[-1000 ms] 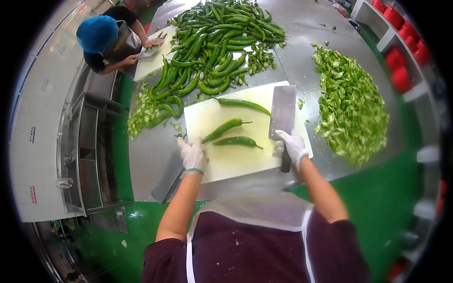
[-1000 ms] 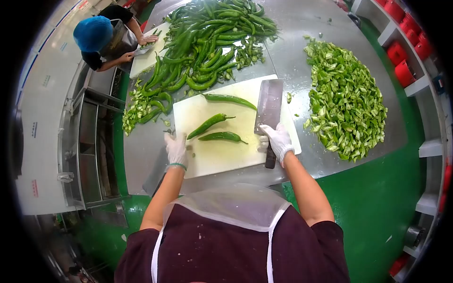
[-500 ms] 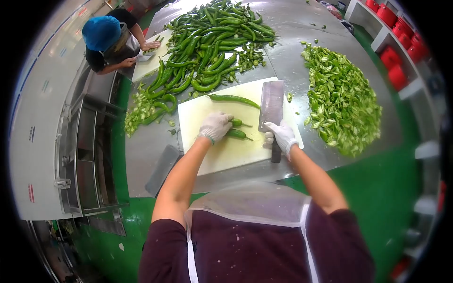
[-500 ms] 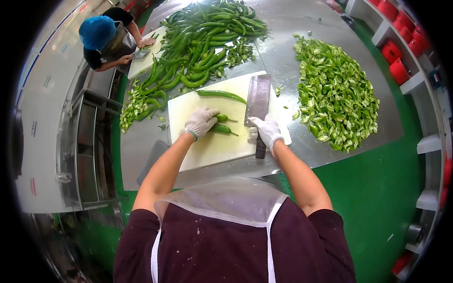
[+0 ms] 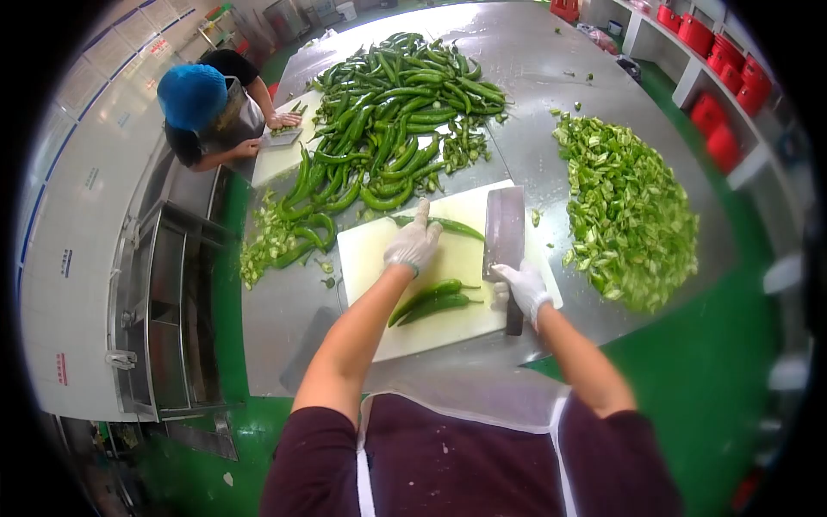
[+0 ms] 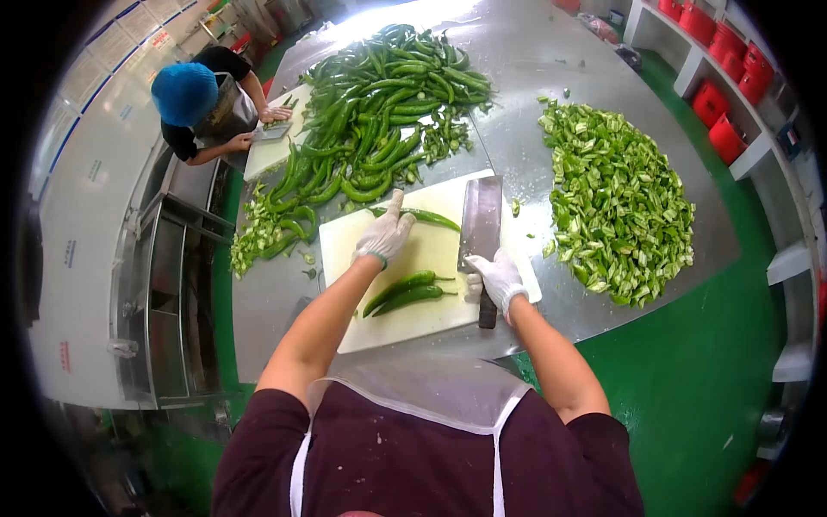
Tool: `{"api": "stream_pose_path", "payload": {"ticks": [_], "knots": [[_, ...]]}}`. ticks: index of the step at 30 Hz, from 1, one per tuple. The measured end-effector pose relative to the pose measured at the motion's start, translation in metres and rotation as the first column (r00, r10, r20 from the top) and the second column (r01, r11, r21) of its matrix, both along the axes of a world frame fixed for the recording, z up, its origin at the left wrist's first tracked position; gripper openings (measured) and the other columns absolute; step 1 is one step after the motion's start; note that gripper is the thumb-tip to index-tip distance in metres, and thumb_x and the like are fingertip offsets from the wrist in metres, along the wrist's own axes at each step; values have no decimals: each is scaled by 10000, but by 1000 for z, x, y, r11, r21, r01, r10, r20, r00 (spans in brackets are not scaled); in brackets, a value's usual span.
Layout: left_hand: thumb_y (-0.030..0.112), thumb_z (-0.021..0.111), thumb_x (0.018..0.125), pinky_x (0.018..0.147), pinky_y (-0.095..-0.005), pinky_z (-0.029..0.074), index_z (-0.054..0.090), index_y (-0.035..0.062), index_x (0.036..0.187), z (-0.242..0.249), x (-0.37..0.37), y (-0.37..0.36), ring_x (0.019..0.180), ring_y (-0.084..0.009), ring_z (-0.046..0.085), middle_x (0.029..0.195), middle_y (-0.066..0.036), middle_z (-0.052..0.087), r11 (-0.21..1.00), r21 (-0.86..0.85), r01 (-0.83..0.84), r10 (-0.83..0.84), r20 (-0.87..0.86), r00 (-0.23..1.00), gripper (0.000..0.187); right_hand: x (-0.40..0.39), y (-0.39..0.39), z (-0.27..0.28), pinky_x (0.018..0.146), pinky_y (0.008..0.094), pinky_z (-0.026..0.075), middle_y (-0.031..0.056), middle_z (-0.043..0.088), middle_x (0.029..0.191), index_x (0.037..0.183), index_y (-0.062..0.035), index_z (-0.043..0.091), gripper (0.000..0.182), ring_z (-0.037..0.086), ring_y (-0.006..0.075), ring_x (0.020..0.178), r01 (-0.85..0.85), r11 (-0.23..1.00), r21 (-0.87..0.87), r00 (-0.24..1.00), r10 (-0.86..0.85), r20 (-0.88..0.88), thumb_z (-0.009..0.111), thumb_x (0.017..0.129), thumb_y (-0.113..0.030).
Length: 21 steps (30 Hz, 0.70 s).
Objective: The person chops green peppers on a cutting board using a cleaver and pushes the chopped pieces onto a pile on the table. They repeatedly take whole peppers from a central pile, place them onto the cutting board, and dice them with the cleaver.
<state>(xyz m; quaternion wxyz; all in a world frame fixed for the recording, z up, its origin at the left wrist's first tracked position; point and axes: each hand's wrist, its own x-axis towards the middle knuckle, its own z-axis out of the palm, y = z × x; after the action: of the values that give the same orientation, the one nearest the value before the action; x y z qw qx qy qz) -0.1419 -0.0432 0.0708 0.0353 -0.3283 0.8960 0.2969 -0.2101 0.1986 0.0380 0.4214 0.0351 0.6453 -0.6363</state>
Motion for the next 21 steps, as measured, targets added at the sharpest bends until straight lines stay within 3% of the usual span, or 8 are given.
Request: {"api": "stream_pose_path", "payload": {"ticks": [1, 2, 6, 9, 13, 15, 18, 21], "knots": [[474, 538, 978, 1045, -478, 466, 392, 167, 1569, 5, -11, -3, 1185, -432, 609, 1284, -279, 633, 999, 11, -45, 43, 121, 992, 682, 1, 1, -1, 486, 389, 597, 85, 605, 756, 1128, -64, 448, 359, 589, 162, 529, 0, 1000, 12, 1000, 0, -9, 728, 933, -176], [514, 537, 953, 1029, -482, 483, 486, 180, 1506, -24, -20, -21, 1221, -415, 601, 1288, -266, 639, 998, -48, -43, 46, 60, 997, 648, 1, 0, -1, 485, 396, 603, 93, 610, 760, 1134, -56, 462, 361, 600, 175, 536, 11, 1000, 8, 1000, -11, -12, 733, 930, -179], [388, 616, 930, 1026, -456, 488, 647, 136, 1288, 2, -8, -19, 1180, -403, 612, 1285, -253, 639, 962, -259, -87, 138, 183, 973, 439, -1, 1, -3, 481, 402, 605, 103, 620, 769, 1156, -36, 461, 395, 603, 180, 532, 28, 999, -17, 998, -27, 50, 743, 921, -181], [262, 673, 903, 1010, -451, 491, 621, 106, 1332, -40, 8, -49, 1157, -409, 615, 1274, -258, 636, 965, -251, -70, 65, -30, 997, 459, -1, -1, -10, 476, 399, 601, 97, 619, 749, 1144, -30, 456, 402, 603, 183, 519, 42, 999, 1, 999, -42, -19, 748, 918, -188], [125, 704, 859, 997, -448, 488, 539, 10, 1413, -59, 45, -71, 1165, -434, 597, 1277, -259, 630, 908, -331, 257, -391, -450, 803, 589, -3, 1, -13, 488, 399, 606, 114, 640, 767, 1087, -20, 489, 377, 629, 205, 545, 13, 999, -36, 1000, -12, 21, 760, 910, -214], [209, 685, 908, 1033, -437, 474, 482, 22, 1470, -52, 53, -67, 1216, -419, 583, 1344, -253, 604, 888, -202, 414, -445, -144, 884, 626, -7, 1, -25, 499, 393, 609, 118, 645, 769, 1081, -26, 490, 377, 638, 202, 556, 16, 1000, -1, 1000, -16, 14, 761, 907, -221], [352, 659, 939, 1088, -446, 432, 409, -16, 1509, -32, 75, -30, 1297, -426, 524, 1424, -269, 541, 823, -135, 552, -565, -93, 820, 722, -5, 0, -16, 504, 371, 606, 103, 644, 766, 1081, -33, 500, 354, 629, 179, 549, 15, 1000, 18, 1000, -15, 3, 761, 905, -194], [489, 633, 938, 1128, -478, 382, 379, -73, 1500, -18, 106, 20, 1355, -460, 451, 1481, -292, 474, 698, -466, 544, -572, 96, 815, 834, -8, 0, -20, 495, 344, 589, 82, 633, 766, 1096, -36, 503, 326, 598, 145, 530, -53, 998, -18, 999, 53, 7, 745, 914, -156]]}}
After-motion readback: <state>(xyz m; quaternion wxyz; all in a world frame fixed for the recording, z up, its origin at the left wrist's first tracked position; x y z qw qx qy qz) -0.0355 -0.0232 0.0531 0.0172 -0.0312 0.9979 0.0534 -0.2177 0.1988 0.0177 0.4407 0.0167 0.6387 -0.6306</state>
